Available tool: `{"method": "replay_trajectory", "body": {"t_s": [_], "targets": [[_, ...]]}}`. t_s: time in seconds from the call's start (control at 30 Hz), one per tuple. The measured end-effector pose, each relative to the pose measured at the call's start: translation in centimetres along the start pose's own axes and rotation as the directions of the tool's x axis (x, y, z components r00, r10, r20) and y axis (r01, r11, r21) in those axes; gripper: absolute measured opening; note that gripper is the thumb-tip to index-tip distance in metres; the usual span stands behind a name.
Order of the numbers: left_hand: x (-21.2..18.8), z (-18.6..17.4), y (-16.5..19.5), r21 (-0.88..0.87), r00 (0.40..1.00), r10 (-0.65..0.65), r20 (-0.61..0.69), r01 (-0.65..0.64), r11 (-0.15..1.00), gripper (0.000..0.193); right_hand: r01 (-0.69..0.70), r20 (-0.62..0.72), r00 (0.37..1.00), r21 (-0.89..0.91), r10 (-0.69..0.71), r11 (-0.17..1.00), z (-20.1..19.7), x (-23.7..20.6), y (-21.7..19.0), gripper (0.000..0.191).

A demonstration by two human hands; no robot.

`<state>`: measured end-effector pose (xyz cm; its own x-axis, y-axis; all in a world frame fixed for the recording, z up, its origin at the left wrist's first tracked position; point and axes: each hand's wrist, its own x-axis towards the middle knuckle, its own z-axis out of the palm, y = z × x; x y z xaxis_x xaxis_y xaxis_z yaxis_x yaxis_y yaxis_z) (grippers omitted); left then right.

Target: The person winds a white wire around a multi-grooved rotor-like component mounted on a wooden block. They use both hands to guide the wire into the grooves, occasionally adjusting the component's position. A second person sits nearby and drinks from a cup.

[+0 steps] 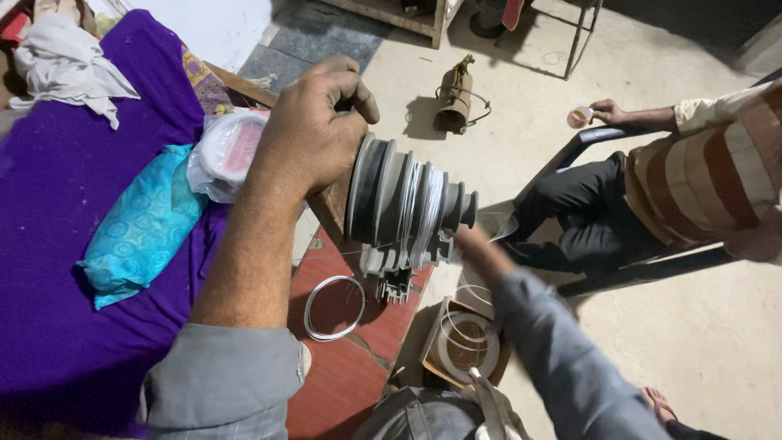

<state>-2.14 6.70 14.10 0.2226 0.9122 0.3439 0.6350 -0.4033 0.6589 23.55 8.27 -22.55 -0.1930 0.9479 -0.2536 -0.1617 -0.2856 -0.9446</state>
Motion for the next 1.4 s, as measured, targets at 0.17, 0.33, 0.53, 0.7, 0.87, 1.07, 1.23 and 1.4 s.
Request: {"method": "replay_trajectory", "body": {"t_s": [0.17,0.33,0.53,0.7,0.87,1.07,1.23,1.4], "targets": [[0.4,0.1,-0.1,0.023,1.0,-0.021,-0.002,0.021,1.0,0.017,0.076,0.015,0.995,-0.719,-0.094,0.691,6.7,-9.7,4.1,0.017],[0.6,0.5,-0.1,0.022,1.0,-0.002,-0.007,0.002,1.0,0.015,0.512,0.532,0.812,-0.847,-0.241,-0.147,9.4,-16.0,-9.8,0.01],[0.5,0.9,0.6,0.021,0.999,0.021,0.025,-0.022,1.0,0.016,0.604,0.439,0.429,-0.789,-0.789,-0.11,4.6,-8.5,-23.6,0.015],[-0.3,0.5,0.7,0.012,0.999,0.004,0.035,-0.004,1.0,0.018,0.323,-0.058,0.903,-0.56,-0.425,0.763,-0.5,2.6,-15.3,0.024],[-0.4,0.3,0.2,0.024,1.0,-0.03,0.007,0.03,0.999,0.016,0.048,-0.016,0.998,-0.266,-0.055,0.963,1.8,-1.2,3.3,0.02],[-0.3,-0.1,-0.7,0.018,1.0,0.008,-0.016,-0.008,1.0,0.014,0.402,0.254,0.894,-0.819,-0.368,0.41,8.3,-14.0,0.0,0.016],[0.5,0.1,-0.7,-0.001,1.0,0.017,0.004,-0.017,1.0,0.014,0.609,0.727,0.453,-0.675,-0.516,-0.416,8.3,-15.6,-15.9,0.018],[0.2,0.5,-0.4,-0.002,0.994,0.107,-0.031,-0.107,0.994,0.013,0.593,0.278,0.638,-0.773,-0.718,0.227,3.1,-4.2,-23.2,0.016]]}}
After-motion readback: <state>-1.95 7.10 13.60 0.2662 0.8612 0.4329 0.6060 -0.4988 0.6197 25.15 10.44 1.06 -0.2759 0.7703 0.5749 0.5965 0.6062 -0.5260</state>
